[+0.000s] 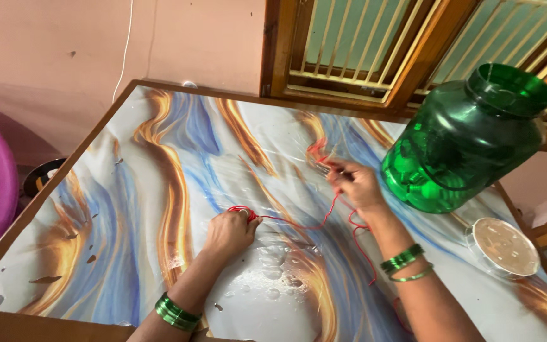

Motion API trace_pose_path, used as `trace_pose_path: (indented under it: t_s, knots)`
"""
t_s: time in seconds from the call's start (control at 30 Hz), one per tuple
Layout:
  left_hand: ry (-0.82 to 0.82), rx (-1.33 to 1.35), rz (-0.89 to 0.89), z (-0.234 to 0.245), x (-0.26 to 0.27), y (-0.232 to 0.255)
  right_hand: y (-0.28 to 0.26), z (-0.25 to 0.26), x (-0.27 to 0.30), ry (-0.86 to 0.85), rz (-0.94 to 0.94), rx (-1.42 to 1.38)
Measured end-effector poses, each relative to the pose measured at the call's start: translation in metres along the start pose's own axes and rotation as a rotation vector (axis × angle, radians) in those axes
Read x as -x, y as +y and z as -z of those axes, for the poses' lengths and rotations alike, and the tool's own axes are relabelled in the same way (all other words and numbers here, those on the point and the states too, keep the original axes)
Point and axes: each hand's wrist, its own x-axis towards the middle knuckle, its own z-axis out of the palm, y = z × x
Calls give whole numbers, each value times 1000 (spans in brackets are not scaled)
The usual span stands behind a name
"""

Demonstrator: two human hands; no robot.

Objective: The person winds a red string into a compact ball on a marbled tabletop. They repeatedly gather loose strands, wrap them around a growing core, and adjust the bundle with both hands. The finished ball is then placed into a large green plastic container.

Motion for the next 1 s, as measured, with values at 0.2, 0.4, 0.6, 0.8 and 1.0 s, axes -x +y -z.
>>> trace_pose_path:
  t_s: [0.2,0.4,0.6,0.8,1.0]
  knots:
    - [87,-11,49,-7,-12,-18,-75,67,30,3,165,-417]
    - [234,-60,151,7,-21,-38,-110,85,71,-287,190,97]
    - [225,-26,219,20,-28,-41,-117,64,115,-622,-61,424]
    - [228,-11,237,21,-28,-42,-96,62,143,-800,-490,-233]
    - [228,-102,235,26,-20,-60,-62,68,162,-740,-523,-437]
